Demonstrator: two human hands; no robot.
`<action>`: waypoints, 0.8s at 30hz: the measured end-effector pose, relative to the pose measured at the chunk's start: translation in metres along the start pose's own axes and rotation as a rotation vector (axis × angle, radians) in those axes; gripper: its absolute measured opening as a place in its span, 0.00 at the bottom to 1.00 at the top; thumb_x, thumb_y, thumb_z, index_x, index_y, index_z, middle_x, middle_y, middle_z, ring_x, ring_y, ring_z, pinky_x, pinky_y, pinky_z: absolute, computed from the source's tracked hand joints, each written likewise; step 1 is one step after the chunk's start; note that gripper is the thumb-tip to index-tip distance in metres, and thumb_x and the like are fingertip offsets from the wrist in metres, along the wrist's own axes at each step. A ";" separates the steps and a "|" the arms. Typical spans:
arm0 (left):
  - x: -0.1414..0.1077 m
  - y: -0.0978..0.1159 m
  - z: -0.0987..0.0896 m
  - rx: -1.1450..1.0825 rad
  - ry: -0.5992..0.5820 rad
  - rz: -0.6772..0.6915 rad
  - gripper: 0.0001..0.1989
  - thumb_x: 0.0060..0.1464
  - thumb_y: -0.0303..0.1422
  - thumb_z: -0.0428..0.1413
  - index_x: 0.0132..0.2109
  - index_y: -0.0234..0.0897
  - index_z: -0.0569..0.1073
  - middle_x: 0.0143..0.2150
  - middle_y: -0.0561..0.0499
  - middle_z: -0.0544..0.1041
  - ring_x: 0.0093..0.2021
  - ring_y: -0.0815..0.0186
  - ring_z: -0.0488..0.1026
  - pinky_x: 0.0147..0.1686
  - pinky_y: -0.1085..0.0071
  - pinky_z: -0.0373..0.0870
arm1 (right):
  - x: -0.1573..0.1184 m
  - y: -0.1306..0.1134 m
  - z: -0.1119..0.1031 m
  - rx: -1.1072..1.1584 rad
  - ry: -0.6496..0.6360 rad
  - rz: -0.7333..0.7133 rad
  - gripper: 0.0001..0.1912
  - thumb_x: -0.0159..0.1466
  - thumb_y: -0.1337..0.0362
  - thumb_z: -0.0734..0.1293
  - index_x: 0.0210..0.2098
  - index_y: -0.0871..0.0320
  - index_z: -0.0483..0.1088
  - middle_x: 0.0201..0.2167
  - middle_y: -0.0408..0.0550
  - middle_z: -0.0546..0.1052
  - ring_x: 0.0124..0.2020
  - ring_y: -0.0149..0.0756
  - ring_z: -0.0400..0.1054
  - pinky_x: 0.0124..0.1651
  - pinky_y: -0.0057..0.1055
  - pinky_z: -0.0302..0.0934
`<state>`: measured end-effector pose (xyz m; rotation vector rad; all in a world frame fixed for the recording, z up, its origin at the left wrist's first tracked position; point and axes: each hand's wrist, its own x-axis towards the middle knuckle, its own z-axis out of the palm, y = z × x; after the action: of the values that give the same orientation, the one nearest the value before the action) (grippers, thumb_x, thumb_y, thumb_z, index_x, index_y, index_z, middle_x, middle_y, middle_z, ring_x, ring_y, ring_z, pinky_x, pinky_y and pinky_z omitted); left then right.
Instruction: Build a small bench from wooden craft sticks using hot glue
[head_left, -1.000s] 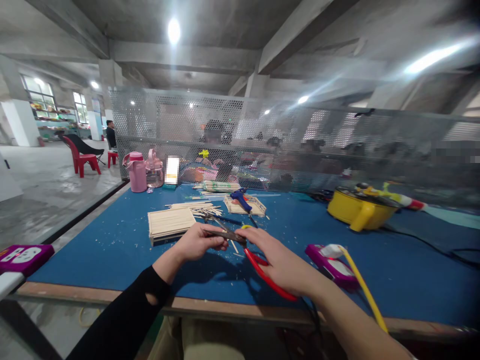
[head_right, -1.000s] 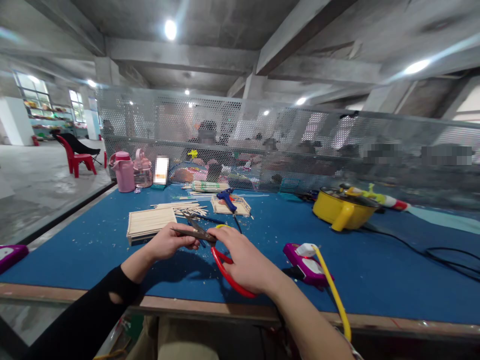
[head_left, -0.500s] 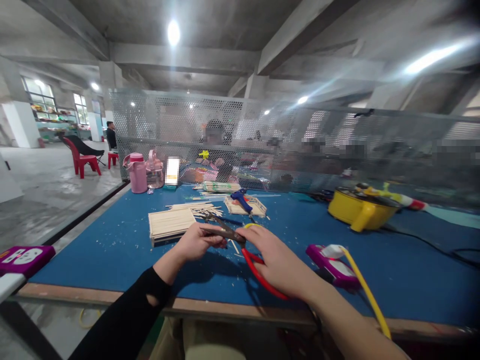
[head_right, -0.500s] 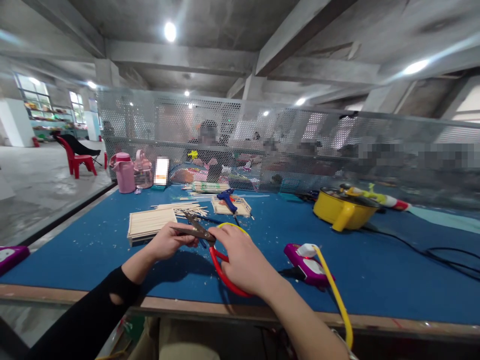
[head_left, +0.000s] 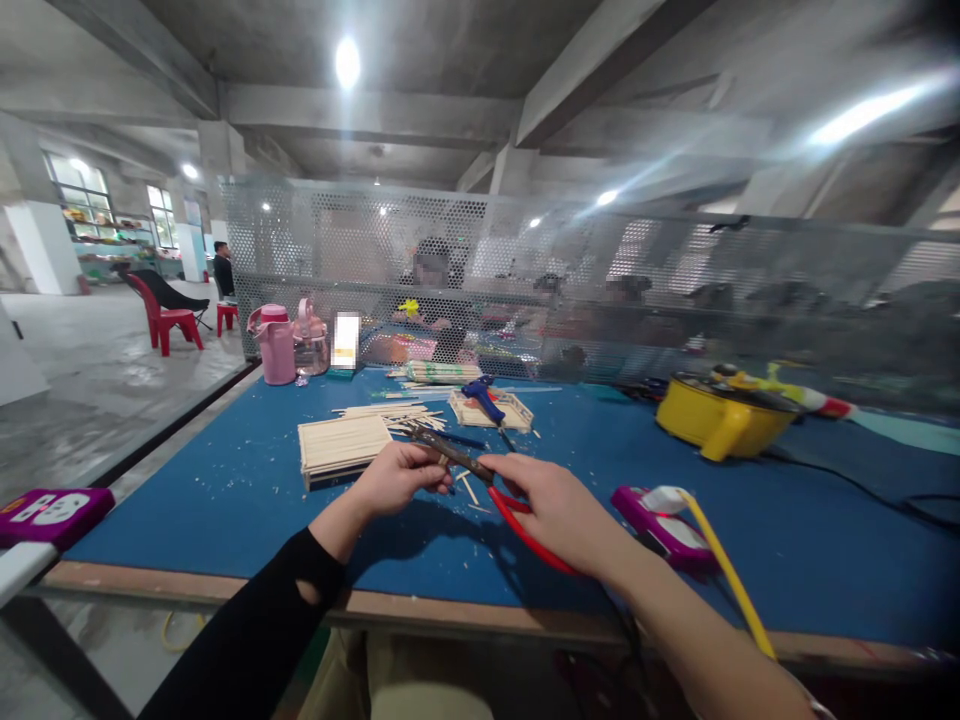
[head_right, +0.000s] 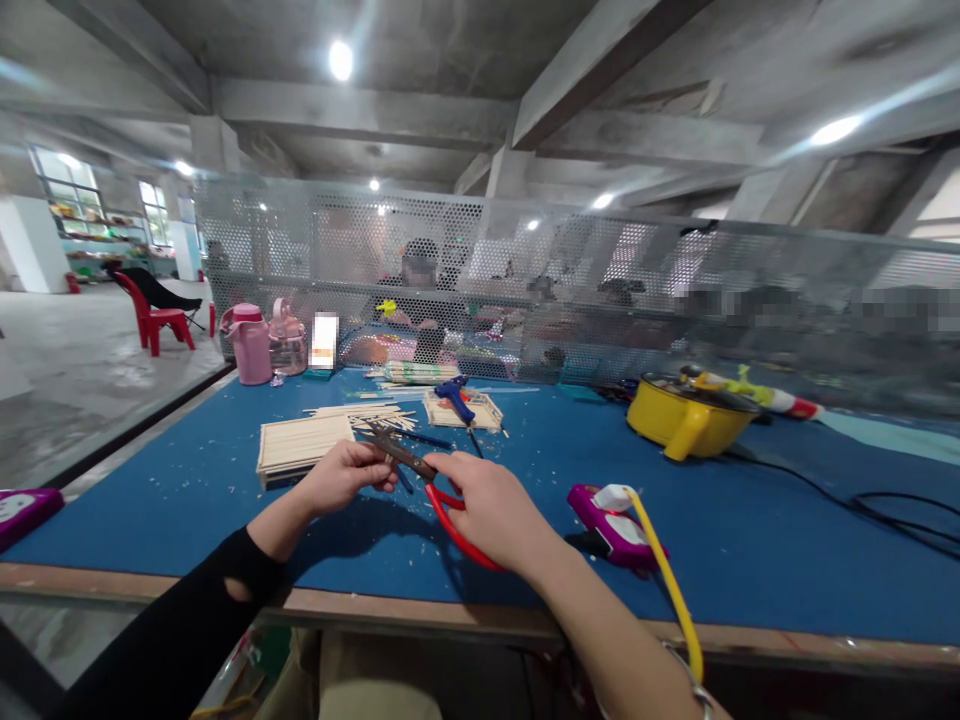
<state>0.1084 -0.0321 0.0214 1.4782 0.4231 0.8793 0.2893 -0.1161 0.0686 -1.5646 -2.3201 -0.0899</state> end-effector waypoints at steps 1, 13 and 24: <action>0.000 0.000 0.001 -0.012 0.006 -0.001 0.14 0.37 0.39 0.61 0.25 0.30 0.73 0.23 0.50 0.72 0.25 0.69 0.68 0.30 0.71 0.64 | 0.001 0.001 0.000 0.017 -0.007 0.008 0.19 0.57 0.68 0.58 0.48 0.55 0.65 0.43 0.50 0.73 0.42 0.40 0.68 0.42 0.35 0.62; -0.001 -0.001 0.000 0.084 0.008 0.092 0.11 0.43 0.36 0.58 0.28 0.30 0.74 0.22 0.51 0.70 0.24 0.72 0.64 0.28 0.74 0.61 | 0.003 -0.001 0.005 -0.018 0.052 -0.092 0.21 0.54 0.70 0.60 0.49 0.58 0.63 0.44 0.54 0.70 0.47 0.42 0.62 0.49 0.40 0.57; 0.001 -0.006 0.001 0.063 0.046 0.028 0.12 0.38 0.37 0.62 0.26 0.30 0.75 0.21 0.51 0.71 0.24 0.71 0.66 0.28 0.73 0.64 | 0.001 0.000 0.010 0.020 0.080 -0.073 0.20 0.54 0.69 0.60 0.47 0.54 0.66 0.42 0.51 0.73 0.43 0.40 0.66 0.45 0.36 0.60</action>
<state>0.1114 -0.0317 0.0157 1.5268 0.4684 0.9307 0.2865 -0.1125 0.0597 -1.4399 -2.3092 -0.1440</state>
